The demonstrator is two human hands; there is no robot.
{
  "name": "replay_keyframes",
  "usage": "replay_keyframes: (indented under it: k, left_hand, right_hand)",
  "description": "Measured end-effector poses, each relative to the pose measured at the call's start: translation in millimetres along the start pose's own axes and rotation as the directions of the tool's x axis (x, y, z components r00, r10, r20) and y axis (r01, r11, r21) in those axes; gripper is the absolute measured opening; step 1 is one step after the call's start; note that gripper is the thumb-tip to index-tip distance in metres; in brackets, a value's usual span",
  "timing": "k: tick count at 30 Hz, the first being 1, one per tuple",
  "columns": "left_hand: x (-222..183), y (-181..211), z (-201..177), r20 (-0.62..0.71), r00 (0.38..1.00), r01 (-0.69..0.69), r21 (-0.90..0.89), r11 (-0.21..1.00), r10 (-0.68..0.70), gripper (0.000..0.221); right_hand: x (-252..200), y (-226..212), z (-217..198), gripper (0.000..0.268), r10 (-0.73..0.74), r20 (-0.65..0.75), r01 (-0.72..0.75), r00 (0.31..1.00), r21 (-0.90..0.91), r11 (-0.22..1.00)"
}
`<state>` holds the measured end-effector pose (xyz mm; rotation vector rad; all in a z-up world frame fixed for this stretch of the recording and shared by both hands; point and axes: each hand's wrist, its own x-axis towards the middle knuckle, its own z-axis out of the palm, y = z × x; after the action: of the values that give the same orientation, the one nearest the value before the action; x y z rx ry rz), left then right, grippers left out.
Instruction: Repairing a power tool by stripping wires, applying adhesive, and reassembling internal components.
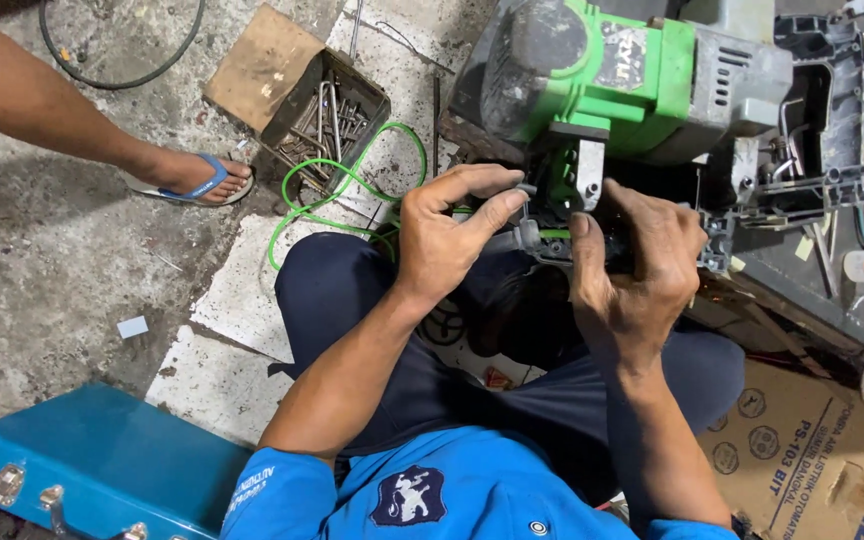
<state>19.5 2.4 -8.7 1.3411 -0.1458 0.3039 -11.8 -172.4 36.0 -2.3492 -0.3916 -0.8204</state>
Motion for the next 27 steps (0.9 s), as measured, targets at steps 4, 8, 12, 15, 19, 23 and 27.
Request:
replay_keyframes:
  k: [4, 8, 12, 15, 19, 23, 27]
  left_hand:
    - [-0.6, -0.9, 2.1, 0.039, 0.999, -0.029, 0.04, 0.999, 0.028, 0.018]
    - [0.9, 2.5, 5.2, 0.079, 0.993, -0.093, 0.106, 0.99, 0.085, 0.013]
    - [0.4, 2.7, 6.4, 0.094, 0.991, -0.107, 0.117, 0.987, 0.096, 0.012]
    - [0.9, 1.6, 6.6, 0.093, 0.99, -0.121, 0.134, 0.984, 0.109, 0.012]
    - [1.6, 4.4, 6.3, 0.099, 0.991, -0.108, 0.144, 0.984, 0.094, 0.011]
    - [4.9, 3.3, 4.8, 0.129, 0.99, -0.081, 0.151, 0.985, 0.062, 0.012]
    - [9.0, 4.5, 3.4, 0.154, 0.987, -0.061, 0.154, 0.986, 0.037, 0.017]
  right_hand:
    - [-0.2, 3.1, 0.1, 0.02, 0.017, -0.034, -0.015, 0.999, 0.067, 0.998]
    - [-0.1, 4.3, -0.1, 0.019, 0.023, -0.035, -0.019, 0.999, 0.111, 0.994]
    - [1.5, 4.3, -3.0, 0.017, 0.051, -0.019, -0.048, 0.999, 0.142, 0.989]
    - [0.7, 4.5, -4.4, 0.018, 0.052, -0.013, -0.05, 0.999, 0.145, 0.988]
    - [1.2, 2.4, -5.3, 0.018, 0.058, -0.011, -0.056, 0.998, 0.156, 0.986]
    - [0.8, 3.5, -4.3, 0.017, 0.055, -0.009, -0.053, 0.998, 0.164, 0.985]
    - [0.8, 2.9, -4.5, 0.018, 0.056, -0.01, -0.054, 0.998, 0.164, 0.985]
